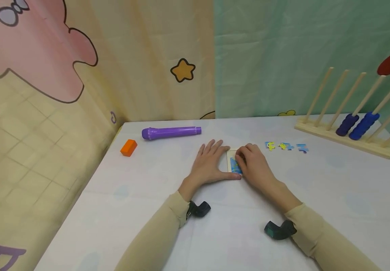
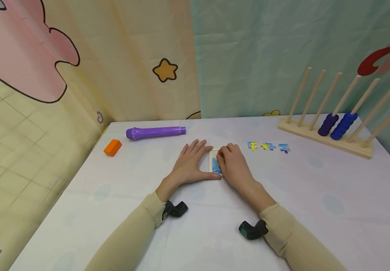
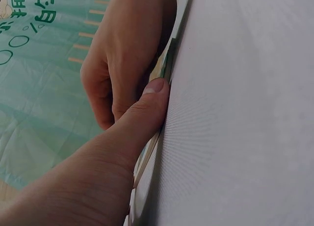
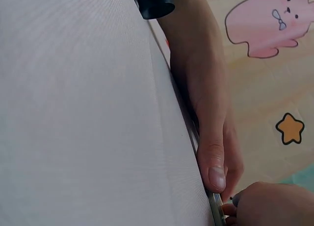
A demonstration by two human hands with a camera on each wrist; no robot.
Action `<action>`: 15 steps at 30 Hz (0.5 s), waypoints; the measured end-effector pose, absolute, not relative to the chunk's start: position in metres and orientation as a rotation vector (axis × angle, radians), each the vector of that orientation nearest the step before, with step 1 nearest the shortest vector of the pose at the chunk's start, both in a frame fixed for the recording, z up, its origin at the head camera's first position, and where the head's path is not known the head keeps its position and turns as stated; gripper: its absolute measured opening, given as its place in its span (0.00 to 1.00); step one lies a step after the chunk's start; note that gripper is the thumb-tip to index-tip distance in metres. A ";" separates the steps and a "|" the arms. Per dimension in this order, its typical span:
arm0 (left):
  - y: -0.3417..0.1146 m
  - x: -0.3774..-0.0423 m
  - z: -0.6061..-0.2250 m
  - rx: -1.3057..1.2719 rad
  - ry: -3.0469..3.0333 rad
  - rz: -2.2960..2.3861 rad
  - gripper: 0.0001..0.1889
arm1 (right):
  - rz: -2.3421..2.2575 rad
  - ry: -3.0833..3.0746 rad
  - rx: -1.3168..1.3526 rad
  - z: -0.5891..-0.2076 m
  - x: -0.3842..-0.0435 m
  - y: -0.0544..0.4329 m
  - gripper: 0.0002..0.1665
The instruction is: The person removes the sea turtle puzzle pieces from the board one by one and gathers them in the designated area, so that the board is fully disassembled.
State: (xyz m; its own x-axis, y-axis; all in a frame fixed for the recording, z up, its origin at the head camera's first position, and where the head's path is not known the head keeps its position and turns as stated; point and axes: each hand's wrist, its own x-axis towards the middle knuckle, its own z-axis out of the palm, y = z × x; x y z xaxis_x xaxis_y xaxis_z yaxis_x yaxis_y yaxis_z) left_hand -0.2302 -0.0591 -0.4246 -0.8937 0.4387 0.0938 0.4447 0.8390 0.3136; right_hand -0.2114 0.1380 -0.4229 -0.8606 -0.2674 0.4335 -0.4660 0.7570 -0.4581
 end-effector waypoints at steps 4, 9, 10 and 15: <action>-0.058 -0.230 -0.425 -0.712 -3.005 -0.502 0.58 | 0.848 -2.648 0.540 -0.425 -0.213 0.138 0.06; -0.057 -0.229 -0.424 -0.723 -3.002 -0.502 0.58 | 0.935 -2.663 0.504 -0.427 -0.214 0.139 0.07; -0.057 -0.230 -0.424 -0.725 -3.002 -0.503 0.58 | 0.965 -2.654 0.495 -0.427 -0.214 0.139 0.07; -0.058 -0.231 -0.423 -0.721 -3.007 -0.480 0.58 | 1.056 -2.566 0.494 -0.429 -0.215 0.142 0.08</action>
State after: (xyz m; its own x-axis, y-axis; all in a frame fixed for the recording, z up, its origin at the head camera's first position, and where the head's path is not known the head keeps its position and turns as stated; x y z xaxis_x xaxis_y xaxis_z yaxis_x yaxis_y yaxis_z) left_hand -0.2313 -0.0578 -0.4229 -0.8938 0.4407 0.0826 0.4446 0.8468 0.2920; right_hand -0.2153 0.1420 -0.4293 -0.8884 -0.1922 0.4169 -0.4299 0.6668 -0.6087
